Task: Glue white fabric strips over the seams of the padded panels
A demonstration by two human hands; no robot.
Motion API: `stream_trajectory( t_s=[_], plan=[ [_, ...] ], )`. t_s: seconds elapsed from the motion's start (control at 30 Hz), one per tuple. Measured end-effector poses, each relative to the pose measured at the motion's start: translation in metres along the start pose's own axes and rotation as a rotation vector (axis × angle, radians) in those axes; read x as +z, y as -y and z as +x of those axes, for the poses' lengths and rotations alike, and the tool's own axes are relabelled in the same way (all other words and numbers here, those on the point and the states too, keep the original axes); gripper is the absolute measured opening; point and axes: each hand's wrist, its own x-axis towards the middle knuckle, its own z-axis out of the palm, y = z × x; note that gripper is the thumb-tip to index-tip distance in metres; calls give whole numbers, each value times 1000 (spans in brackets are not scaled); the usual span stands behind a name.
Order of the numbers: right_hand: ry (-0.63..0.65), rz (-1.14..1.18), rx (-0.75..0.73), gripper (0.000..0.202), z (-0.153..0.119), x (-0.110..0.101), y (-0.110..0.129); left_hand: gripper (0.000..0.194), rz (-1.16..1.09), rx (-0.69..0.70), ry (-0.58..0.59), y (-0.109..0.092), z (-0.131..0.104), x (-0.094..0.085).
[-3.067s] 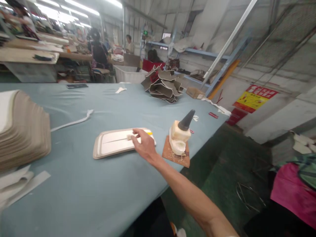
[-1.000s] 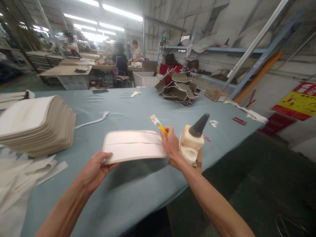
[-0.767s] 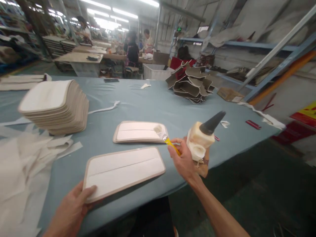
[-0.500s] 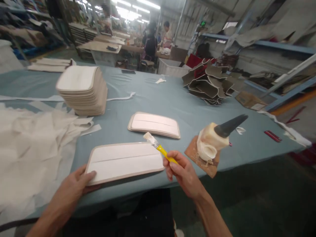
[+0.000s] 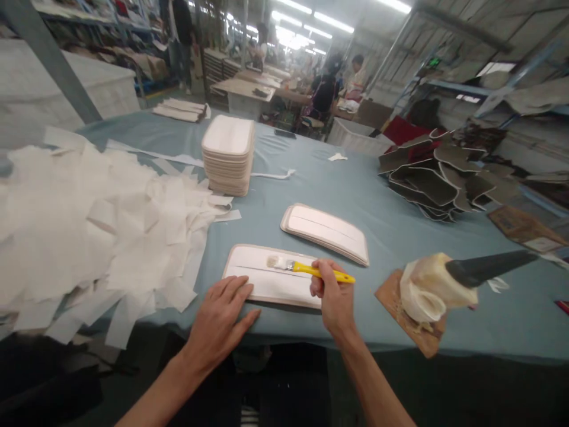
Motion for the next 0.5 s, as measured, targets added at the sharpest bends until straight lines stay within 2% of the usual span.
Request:
stream_trajectory(
  t_s=[0.1, 0.23, 0.37, 0.5],
  plan=[
    [44, -7, 28, 41, 7, 32, -10, 44, 1, 1, 41, 0, 2, 13],
    [115, -54, 29, 37, 11, 67, -23, 47, 20, -2, 42, 0, 0, 18],
    [172, -89, 49, 39, 11, 86, -34, 43, 29, -8, 5, -1, -2, 17],
    [211, -131, 48, 38, 10, 95, -38, 37, 31, -54, -5, -3, 0, 15]
  ],
)
